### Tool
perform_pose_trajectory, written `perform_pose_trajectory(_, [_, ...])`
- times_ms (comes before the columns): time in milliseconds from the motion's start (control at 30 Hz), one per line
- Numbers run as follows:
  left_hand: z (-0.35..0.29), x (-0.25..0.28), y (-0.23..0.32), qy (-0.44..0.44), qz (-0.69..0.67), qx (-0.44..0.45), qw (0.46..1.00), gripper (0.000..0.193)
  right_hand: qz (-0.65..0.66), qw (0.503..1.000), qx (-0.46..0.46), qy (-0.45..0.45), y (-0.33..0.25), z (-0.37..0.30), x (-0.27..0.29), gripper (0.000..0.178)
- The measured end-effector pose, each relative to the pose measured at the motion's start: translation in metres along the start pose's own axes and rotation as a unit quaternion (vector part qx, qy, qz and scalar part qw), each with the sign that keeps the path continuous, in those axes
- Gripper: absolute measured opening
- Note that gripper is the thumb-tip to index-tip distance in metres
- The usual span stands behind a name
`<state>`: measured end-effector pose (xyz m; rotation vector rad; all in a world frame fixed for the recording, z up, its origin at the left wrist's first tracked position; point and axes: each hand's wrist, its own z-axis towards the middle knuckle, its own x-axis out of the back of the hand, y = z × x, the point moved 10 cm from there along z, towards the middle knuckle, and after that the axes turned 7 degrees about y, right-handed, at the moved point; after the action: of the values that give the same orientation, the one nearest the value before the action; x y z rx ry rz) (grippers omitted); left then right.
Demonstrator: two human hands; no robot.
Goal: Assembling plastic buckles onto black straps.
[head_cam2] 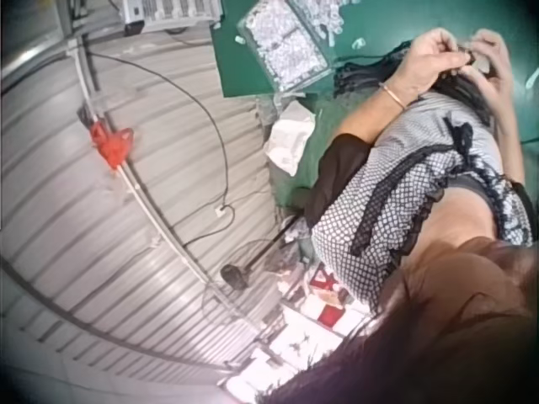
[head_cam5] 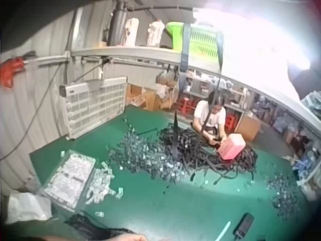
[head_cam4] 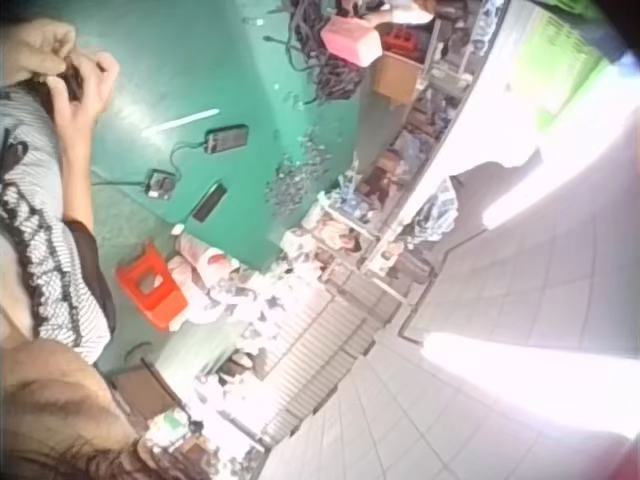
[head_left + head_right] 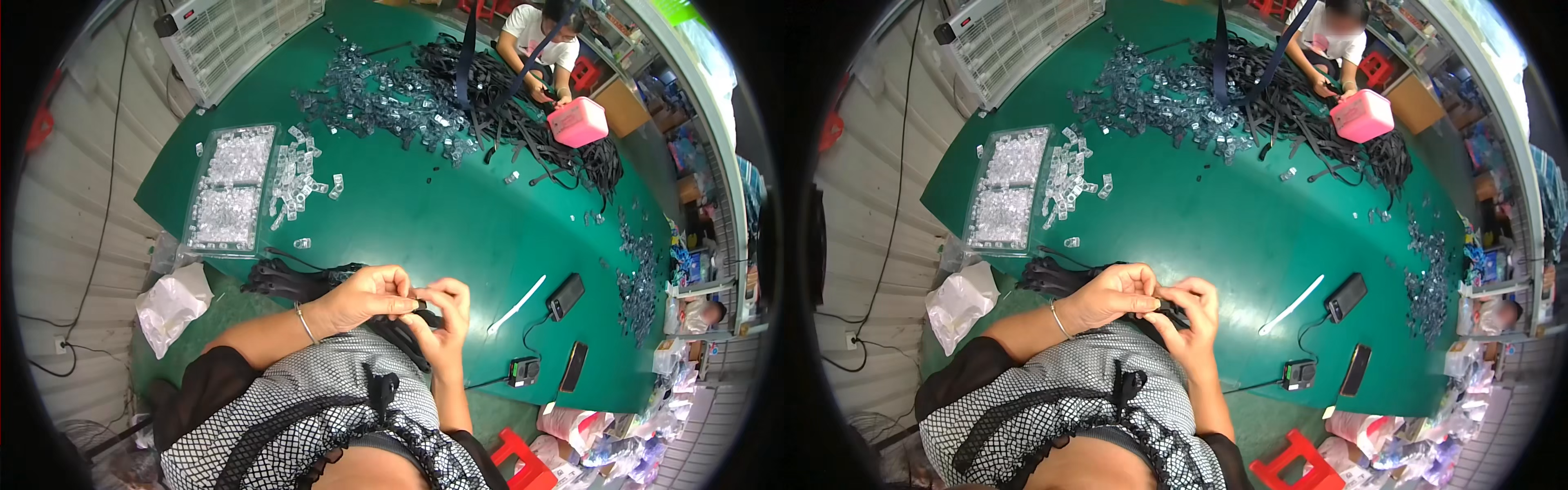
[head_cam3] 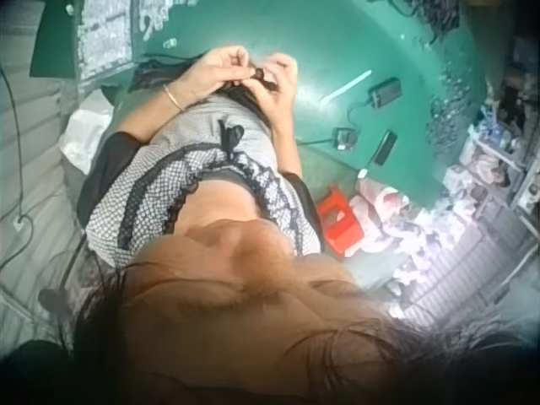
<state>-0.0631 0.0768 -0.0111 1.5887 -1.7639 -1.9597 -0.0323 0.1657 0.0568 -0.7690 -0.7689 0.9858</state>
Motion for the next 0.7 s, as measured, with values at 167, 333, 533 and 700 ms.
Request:
perform_pose_trajectory(167, [-0.002,-0.009,0.032,0.042,0.283,-0.154,0.946,0.019,0.073,0.967,-0.234,-0.065,0.045,-0.024,-0.007,0.016])
perform_pose_trajectory(333, [-0.002,-0.021,0.035,0.003,0.468,-0.163,0.869,0.018,0.114,0.948,-0.277,-0.103,0.052,-0.032,-0.012,0.022])
perform_pose_trajectory(533, [-0.004,-0.024,0.016,-0.099,0.356,-0.098,0.924,0.018,0.25,0.897,-0.348,-0.109,0.048,-0.041,-0.022,0.027])
perform_pose_trajectory(700, [-0.005,-0.021,-0.002,-0.087,0.14,0.014,0.986,0.017,0.372,0.865,-0.332,-0.058,0.039,-0.043,-0.026,0.028])
